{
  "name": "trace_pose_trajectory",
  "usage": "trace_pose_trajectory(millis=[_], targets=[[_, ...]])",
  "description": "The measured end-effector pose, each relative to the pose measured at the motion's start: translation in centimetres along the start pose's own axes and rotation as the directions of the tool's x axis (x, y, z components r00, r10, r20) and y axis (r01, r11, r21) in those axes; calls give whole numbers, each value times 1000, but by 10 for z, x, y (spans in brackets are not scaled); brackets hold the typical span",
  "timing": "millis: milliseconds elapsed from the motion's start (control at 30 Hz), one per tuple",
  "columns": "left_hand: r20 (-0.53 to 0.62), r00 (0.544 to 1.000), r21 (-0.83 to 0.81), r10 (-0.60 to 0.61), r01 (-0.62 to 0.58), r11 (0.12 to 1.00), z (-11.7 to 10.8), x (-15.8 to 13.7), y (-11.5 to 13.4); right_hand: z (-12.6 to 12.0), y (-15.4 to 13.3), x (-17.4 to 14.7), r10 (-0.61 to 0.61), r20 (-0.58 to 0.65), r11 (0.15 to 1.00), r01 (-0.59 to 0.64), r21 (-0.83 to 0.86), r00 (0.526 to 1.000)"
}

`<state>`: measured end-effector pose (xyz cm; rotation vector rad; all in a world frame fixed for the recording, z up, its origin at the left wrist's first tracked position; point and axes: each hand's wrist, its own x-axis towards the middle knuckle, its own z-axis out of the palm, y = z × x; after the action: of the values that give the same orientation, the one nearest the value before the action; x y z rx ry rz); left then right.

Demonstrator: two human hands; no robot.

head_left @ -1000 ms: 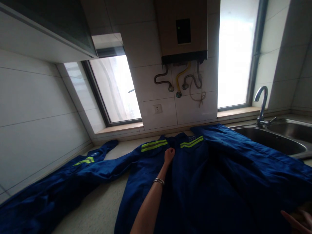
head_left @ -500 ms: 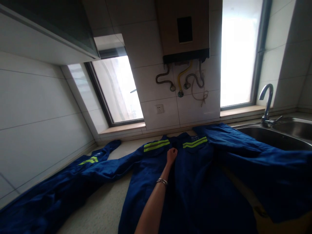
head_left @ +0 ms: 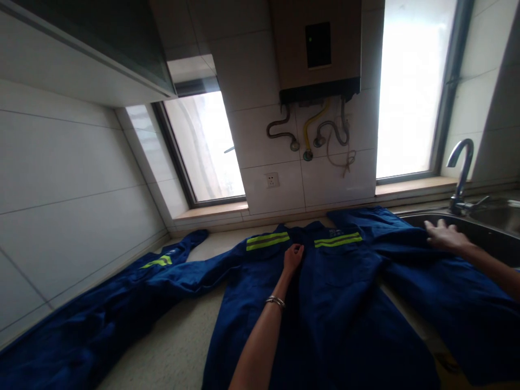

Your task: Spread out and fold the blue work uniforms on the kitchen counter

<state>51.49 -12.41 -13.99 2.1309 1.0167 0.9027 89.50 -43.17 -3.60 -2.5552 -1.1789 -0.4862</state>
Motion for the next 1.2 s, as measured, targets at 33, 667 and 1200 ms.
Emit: trace_pose_trajectory(millis=[33, 667, 1200], targets=[[7, 1000, -12, -3, 3, 1000, 0, 0, -1, 13, -22, -4, -43, 85, 998, 40, 42, 995], [352, 933, 107, -80, 45, 993, 3, -75, 56, 90, -318, -6, -336, 304, 910, 224, 350, 891], [106, 993, 225, -58, 33, 974, -103, 71, -14, 96, -273, 54, -93, 332, 964, 1, 268, 939]])
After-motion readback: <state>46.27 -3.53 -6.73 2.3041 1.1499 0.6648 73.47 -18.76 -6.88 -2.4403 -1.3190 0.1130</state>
